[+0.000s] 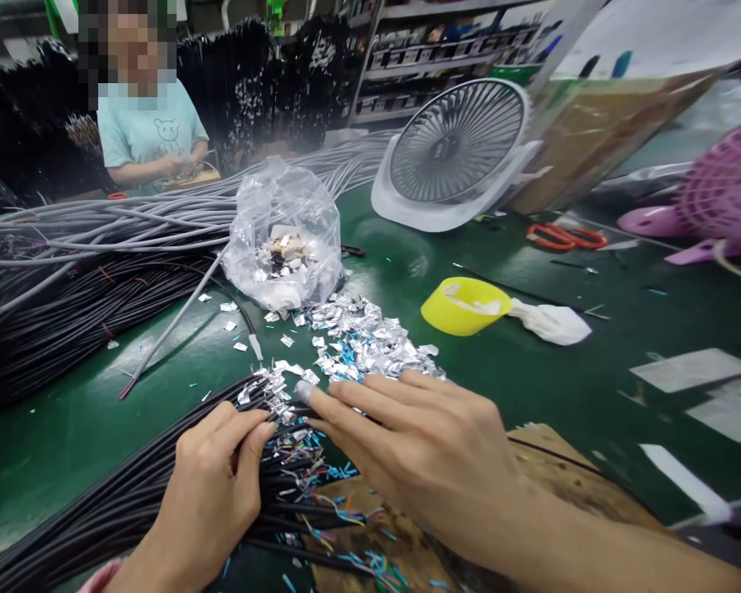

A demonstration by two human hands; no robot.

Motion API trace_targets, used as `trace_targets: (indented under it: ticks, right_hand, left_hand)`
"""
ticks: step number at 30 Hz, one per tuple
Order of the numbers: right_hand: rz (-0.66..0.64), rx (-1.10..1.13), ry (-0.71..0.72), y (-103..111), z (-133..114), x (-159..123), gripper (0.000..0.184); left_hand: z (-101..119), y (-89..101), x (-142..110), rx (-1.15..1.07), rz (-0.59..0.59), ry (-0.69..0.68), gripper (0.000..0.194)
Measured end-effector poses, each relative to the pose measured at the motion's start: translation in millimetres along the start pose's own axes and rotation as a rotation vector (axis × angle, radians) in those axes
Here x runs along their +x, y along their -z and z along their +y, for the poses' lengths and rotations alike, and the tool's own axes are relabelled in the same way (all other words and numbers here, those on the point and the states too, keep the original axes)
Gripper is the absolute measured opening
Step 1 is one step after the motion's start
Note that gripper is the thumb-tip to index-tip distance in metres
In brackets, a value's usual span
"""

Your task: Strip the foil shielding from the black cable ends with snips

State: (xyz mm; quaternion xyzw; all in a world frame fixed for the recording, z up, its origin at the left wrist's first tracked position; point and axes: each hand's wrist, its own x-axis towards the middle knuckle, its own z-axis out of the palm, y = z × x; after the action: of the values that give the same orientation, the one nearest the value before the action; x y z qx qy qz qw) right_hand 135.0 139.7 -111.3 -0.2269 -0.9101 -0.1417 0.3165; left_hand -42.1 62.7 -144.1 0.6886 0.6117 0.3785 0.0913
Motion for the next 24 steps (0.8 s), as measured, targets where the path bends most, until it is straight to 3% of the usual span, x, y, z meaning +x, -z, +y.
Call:
trace_targets:
  ticks: [24]
  right_hand:
    - [-0.063, 0.010, 0.050, -0.2, -2.1, 0.6, 0.027]
  left_hand:
    - [1.6, 0.6, -0.5, 0.074, -0.064, -0.001, 0.022]
